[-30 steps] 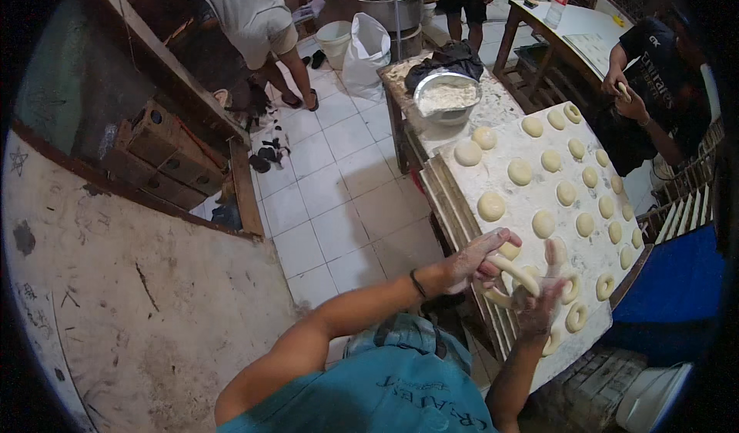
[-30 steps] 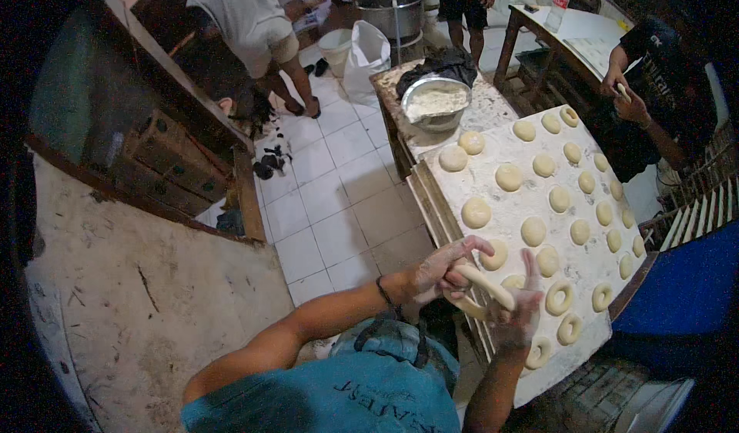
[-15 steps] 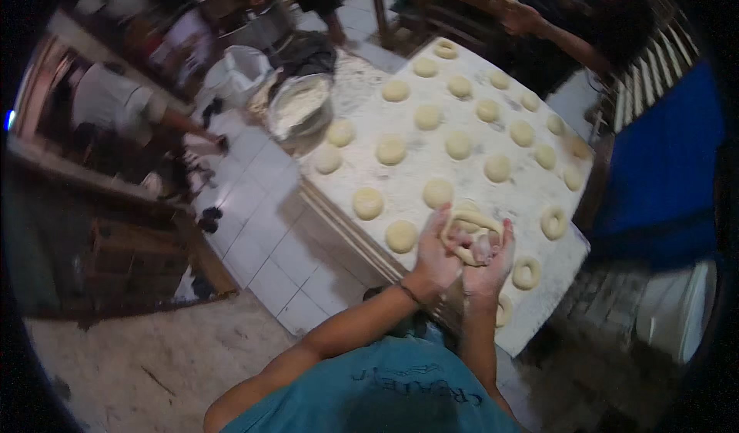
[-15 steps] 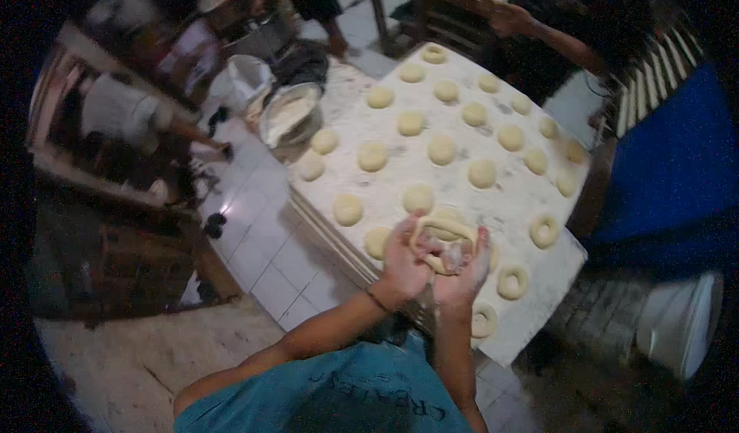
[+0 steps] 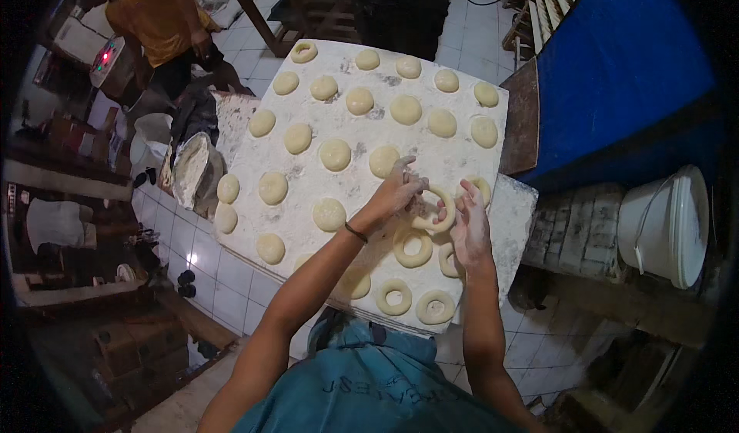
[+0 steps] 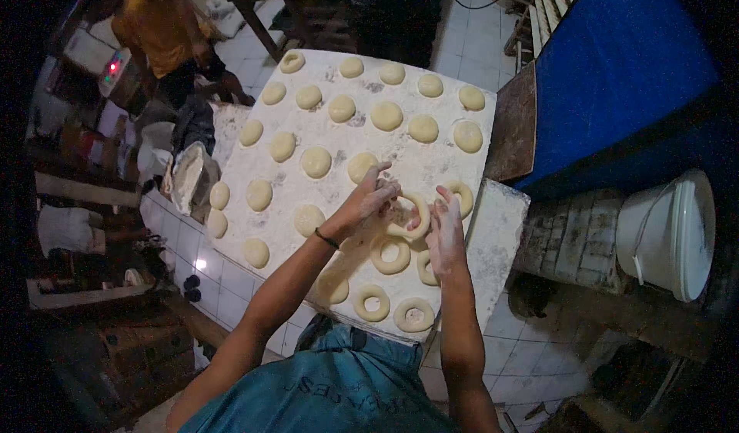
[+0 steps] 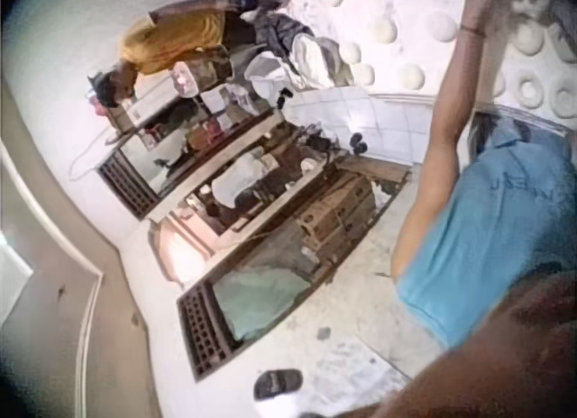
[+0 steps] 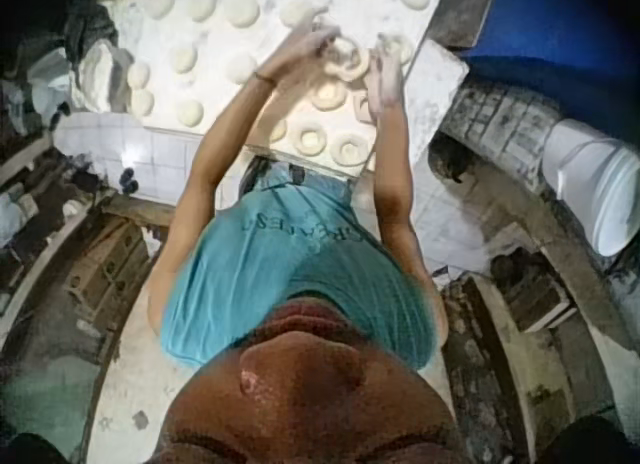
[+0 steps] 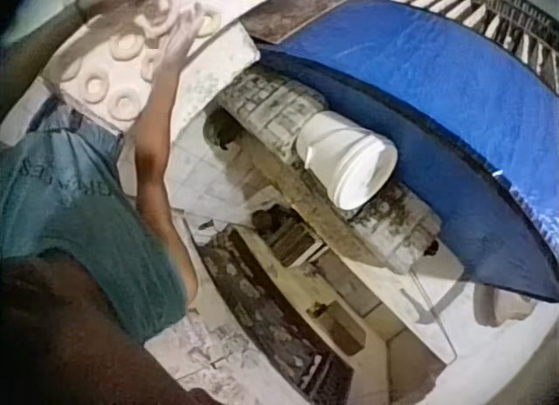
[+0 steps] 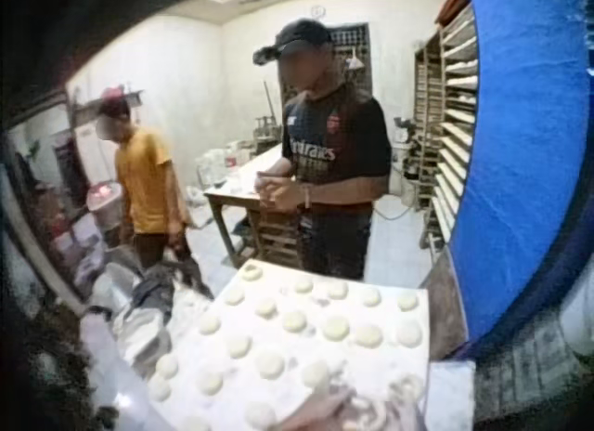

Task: The person prepares doughnut shapes by dusting small dough rounds with flour and punching holes in their centers by hand on a wooden board.

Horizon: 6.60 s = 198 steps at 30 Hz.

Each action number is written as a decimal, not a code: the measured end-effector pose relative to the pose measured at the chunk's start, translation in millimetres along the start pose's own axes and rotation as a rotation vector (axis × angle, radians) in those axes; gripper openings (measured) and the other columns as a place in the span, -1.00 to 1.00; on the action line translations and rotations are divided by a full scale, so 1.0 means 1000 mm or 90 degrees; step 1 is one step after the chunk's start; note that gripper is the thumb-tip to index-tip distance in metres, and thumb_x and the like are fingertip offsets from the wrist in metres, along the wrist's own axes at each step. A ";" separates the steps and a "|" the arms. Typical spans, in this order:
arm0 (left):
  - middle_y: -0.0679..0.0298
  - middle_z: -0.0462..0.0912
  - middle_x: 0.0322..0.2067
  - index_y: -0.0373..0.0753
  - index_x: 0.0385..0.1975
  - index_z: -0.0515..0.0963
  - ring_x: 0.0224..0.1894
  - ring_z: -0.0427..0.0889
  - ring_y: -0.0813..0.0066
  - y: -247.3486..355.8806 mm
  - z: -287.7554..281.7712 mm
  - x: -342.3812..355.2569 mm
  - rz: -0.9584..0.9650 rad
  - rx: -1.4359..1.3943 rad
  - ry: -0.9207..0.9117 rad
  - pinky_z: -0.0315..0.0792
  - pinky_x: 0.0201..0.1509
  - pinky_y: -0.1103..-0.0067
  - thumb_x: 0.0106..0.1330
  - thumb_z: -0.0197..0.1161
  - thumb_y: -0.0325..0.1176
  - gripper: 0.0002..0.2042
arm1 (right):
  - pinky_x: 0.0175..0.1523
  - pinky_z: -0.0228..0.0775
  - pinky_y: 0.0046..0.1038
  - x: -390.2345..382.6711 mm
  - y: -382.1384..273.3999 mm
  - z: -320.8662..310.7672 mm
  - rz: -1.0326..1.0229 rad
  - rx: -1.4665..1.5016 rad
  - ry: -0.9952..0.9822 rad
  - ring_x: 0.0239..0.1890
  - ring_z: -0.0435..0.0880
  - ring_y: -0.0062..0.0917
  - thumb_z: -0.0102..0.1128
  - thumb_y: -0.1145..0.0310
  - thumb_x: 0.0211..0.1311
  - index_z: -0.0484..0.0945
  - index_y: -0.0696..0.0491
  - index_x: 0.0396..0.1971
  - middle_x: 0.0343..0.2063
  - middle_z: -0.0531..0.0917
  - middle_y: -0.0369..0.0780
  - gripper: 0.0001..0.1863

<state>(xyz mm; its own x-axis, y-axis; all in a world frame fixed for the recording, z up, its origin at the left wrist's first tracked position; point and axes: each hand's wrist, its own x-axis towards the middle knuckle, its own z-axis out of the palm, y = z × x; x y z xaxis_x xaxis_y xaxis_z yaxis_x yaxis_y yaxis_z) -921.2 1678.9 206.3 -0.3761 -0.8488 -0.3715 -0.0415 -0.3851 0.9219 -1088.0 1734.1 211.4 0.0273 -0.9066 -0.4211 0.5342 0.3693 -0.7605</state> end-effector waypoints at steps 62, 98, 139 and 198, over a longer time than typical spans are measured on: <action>0.20 0.42 -0.27 -0.08 0.19 0.03 -0.40 0.49 0.44 0.002 -0.065 -0.201 0.077 -0.862 -0.179 0.43 -0.36 0.61 0.32 -0.16 -0.27 -0.57 | -0.38 0.43 -0.39 -0.034 0.054 0.126 0.176 0.438 -0.497 -0.63 0.42 -0.52 -0.18 0.38 0.09 0.01 0.00 0.19 -0.47 0.44 -0.16 -0.41; 0.41 0.30 -0.78 -0.09 0.15 0.04 -0.81 0.31 0.65 -0.009 -0.208 -0.253 0.045 -0.234 -0.173 0.36 -0.68 0.74 0.31 -0.28 0.05 -0.50 | -0.27 0.27 -0.51 -0.051 0.124 0.263 -0.142 -0.537 -0.461 -0.41 0.43 -0.53 -0.30 -0.25 0.13 0.10 0.21 0.12 -0.40 0.46 -0.14 -0.18; 0.14 0.44 -0.08 -0.20 -0.19 0.46 0.06 0.24 0.01 -0.012 -0.096 -0.031 0.452 0.682 0.123 0.08 0.14 0.21 0.08 0.17 -0.26 -0.70 | -0.13 0.30 -0.21 0.010 0.058 0.084 -0.199 -1.104 -0.423 -0.23 0.46 -0.12 0.12 0.34 -0.10 0.43 0.14 -0.29 -0.37 0.51 0.03 -0.68; 0.35 0.33 -0.61 -0.17 0.04 0.20 -0.71 0.21 0.64 -0.081 -0.091 -0.209 0.064 -0.908 0.040 0.27 -0.52 0.66 0.22 -0.06 -0.21 -0.61 | -0.72 -0.08 -0.64 -0.100 0.119 0.153 0.098 0.327 0.056 -0.81 0.10 -0.71 -0.07 0.25 0.22 0.31 -0.04 -0.28 -0.78 0.19 -0.41 -0.86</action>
<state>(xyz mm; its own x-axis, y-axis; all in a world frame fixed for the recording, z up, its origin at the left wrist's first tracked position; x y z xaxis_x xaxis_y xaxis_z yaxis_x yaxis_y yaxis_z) -755.1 1854.1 199.3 -0.2793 -0.8937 -0.3511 0.9454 -0.3199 0.0622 -897.9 1837.3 238.9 0.0793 -0.8214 -0.5648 0.8741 0.3297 -0.3568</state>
